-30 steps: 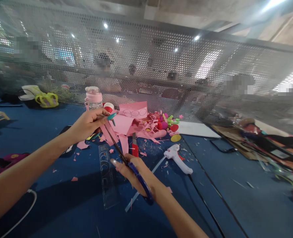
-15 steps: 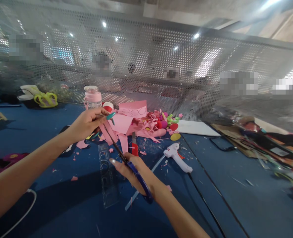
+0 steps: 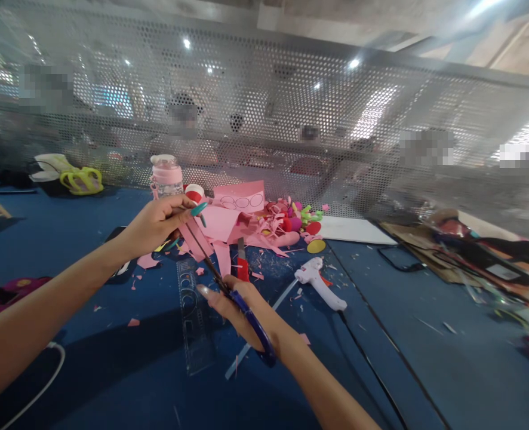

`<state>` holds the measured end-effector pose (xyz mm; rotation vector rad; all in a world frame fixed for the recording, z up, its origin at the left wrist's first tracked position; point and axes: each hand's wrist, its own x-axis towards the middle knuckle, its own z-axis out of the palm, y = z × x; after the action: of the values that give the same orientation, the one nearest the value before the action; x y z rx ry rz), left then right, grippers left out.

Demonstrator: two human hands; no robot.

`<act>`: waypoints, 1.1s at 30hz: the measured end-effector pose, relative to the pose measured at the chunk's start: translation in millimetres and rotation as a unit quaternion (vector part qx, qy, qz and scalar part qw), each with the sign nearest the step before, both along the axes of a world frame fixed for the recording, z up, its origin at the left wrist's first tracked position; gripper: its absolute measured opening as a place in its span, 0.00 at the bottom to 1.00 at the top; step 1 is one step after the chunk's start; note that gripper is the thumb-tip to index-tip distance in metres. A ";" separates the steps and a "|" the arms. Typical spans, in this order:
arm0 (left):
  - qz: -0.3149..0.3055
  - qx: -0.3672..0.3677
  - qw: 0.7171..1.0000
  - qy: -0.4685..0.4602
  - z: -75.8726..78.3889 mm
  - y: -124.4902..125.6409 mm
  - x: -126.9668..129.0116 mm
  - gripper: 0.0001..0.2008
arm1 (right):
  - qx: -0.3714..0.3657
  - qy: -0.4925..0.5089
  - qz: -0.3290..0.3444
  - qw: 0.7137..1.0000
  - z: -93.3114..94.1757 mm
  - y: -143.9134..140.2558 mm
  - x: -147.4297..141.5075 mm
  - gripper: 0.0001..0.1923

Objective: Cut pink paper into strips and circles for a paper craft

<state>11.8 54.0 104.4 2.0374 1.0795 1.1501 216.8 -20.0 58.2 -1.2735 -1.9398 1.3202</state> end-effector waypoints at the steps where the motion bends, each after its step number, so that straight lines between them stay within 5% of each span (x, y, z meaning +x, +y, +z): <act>1: -0.001 0.000 1.000 0.001 -0.1 0.1 -0.1 0.07 | -0.005 0.003 0.001 1.000 -1.3 0.3 0.2 0.19; 33: -0.004 0.005 1.000 0.010 0.5 -1.2 1.2 0.10 | 0.005 0.011 -0.003 1.000 -0.6 -0.4 -1.3 0.18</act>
<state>13.0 52.9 104.9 2.0626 1.0768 1.1358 215.5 -20.4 57.6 -1.2541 -1.9243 1.3132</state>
